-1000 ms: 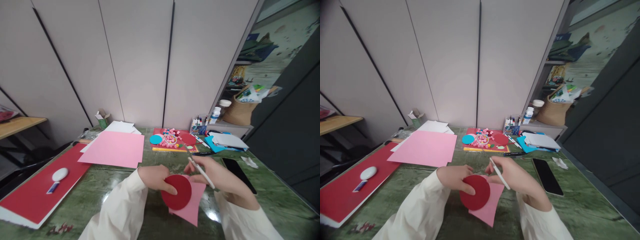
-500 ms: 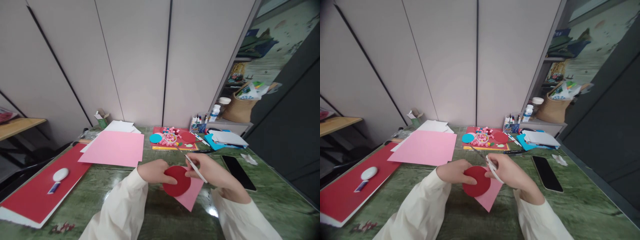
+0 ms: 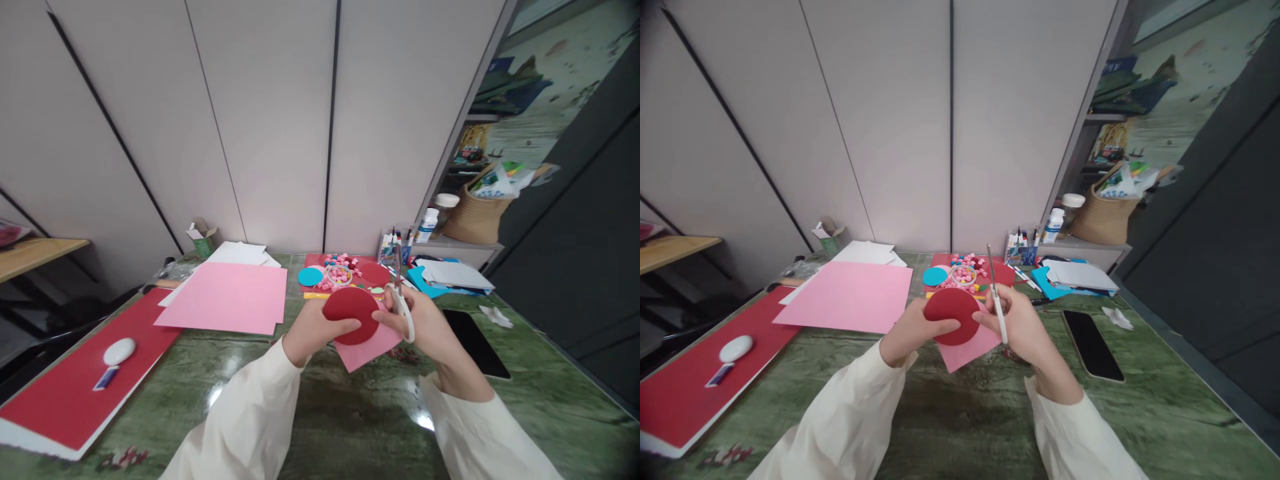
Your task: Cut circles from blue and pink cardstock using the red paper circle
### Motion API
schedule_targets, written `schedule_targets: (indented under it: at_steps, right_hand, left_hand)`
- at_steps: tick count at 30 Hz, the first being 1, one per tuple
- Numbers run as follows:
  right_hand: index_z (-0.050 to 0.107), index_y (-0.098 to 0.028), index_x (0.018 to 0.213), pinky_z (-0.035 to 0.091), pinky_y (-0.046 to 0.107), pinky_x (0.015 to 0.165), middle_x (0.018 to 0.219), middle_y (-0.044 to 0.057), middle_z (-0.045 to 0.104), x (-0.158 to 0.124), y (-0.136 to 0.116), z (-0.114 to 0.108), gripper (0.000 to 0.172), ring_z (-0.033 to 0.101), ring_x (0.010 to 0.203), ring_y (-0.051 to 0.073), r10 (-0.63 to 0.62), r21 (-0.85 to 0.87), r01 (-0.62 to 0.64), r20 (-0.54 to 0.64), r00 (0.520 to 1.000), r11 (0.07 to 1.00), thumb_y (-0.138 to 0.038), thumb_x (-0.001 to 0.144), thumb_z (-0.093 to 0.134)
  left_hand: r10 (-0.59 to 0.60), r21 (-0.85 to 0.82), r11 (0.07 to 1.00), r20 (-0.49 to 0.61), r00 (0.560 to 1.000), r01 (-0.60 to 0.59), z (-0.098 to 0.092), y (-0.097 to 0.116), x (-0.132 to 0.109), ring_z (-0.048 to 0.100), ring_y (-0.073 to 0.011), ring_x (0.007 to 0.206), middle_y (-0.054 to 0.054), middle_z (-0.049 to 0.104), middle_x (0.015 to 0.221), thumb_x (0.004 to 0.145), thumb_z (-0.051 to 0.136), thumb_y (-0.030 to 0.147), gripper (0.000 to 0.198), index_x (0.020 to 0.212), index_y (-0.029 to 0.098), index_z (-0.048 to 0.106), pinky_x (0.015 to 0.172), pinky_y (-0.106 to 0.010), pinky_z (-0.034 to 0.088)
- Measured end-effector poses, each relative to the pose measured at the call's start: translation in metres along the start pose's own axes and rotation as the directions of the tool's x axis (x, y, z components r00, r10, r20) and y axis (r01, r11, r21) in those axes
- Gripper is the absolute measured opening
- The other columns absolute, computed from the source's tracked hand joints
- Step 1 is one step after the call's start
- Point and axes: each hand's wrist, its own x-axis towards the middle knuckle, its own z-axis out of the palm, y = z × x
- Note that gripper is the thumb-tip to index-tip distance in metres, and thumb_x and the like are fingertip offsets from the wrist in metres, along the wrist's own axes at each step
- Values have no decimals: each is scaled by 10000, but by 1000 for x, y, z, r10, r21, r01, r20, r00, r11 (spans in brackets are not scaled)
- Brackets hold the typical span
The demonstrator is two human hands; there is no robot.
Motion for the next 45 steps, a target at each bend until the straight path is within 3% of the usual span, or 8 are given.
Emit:
schedule_targets:
  at_steps: [11, 16, 21, 23, 27, 32, 36, 45]
  right_hand:
    - [401, -190, 684, 232, 191, 421, 528, -86, 344, -2, -1, 5, 328, 297, 456, 59, -13, 124, 13, 1, 1000, 992, -331, 649, 695]
    - [433, -192, 705, 338, 205, 499, 627, -42, 488, 0, 0, 8, 258, 426, 539, 89, -59, 209, 101, -197, 979, 973, -314, 705, 661]
    - [475, -192, 697, 392, 265, 666, 677, -10, 528, -6, -6, 0, 202, 518, 676, 147, -163, 134, 217, -331, 929, 967, -327, 754, 615]
    - [496, -193, 734, 392, 276, 662, 687, 3, 552, -12, -10, -2, 197, 528, 672, 159, -189, 122, 229, -274, 943, 966, -364, 771, 587]
    - [534, -175, 763, 375, 278, 609, 724, 39, 574, -25, -18, 2, 307, 523, 676, 179, -227, 80, 229, -35, 973, 970, -475, 806, 487]
    - [453, -173, 595, 318, 245, 508, 553, -1, 495, -32, -28, 19, 404, 440, 520, 123, -114, -60, 131, 223, 968, 990, -494, 837, 412]
    - [440, -168, 561, 296, 229, 484, 509, -6, 505, -30, -30, 30, 410, 428, 486, 106, -16, -193, 72, 282, 959, 979, -460, 848, 414]
    - [425, -165, 532, 302, 216, 480, 477, -7, 517, -24, -17, 36, 439, 428, 460, 95, 3, -203, 62, 305, 952, 977, -465, 851, 400]
  left_hand:
    - [30, -11, 999, 18, 999, -30, -4, 4, -4, 619, -219, 831, -78, 688, 931, 672, 661, 350, 363, 970, 142, 664, 686, -282, 484]
    - [40, -44, 998, -148, 988, -47, -7, 3, -3, 618, -222, 806, -84, 695, 873, 651, 678, 345, 315, 881, 131, 688, 667, -282, 487]
    - [18, -149, 986, -381, 924, -80, -18, -1, 0, 613, -205, 741, -85, 690, 802, 606, 715, 335, 299, 807, 115, 685, 616, -273, 491]
    - [14, -195, 974, -449, 893, -113, -21, -1, -1, 610, -194, 718, -79, 688, 781, 600, 721, 325, 293, 796, 111, 685, 601, -265, 489]
    - [23, -287, 934, -547, 837, -213, -20, 2, -2, 615, -179, 688, -64, 684, 777, 608, 719, 306, 297, 830, 113, 681, 619, -277, 500]
    - [68, -264, 911, -660, 749, -316, -17, 5, -2, 626, -197, 735, -74, 688, 810, 611, 711, 301, 331, 876, 107, 671, 636, -285, 506]
    - [37, -286, 899, -703, 710, -331, -13, 6, -2, 634, -206, 716, -81, 689, 810, 609, 706, 319, 365, 898, 100, 660, 598, -291, 515]
    - [19, -335, 833, -778, 628, -439, -5, 8, -2, 624, -158, 669, -41, 678, 782, 624, 704, 285, 280, 846, 121, 657, 612, -260, 514]
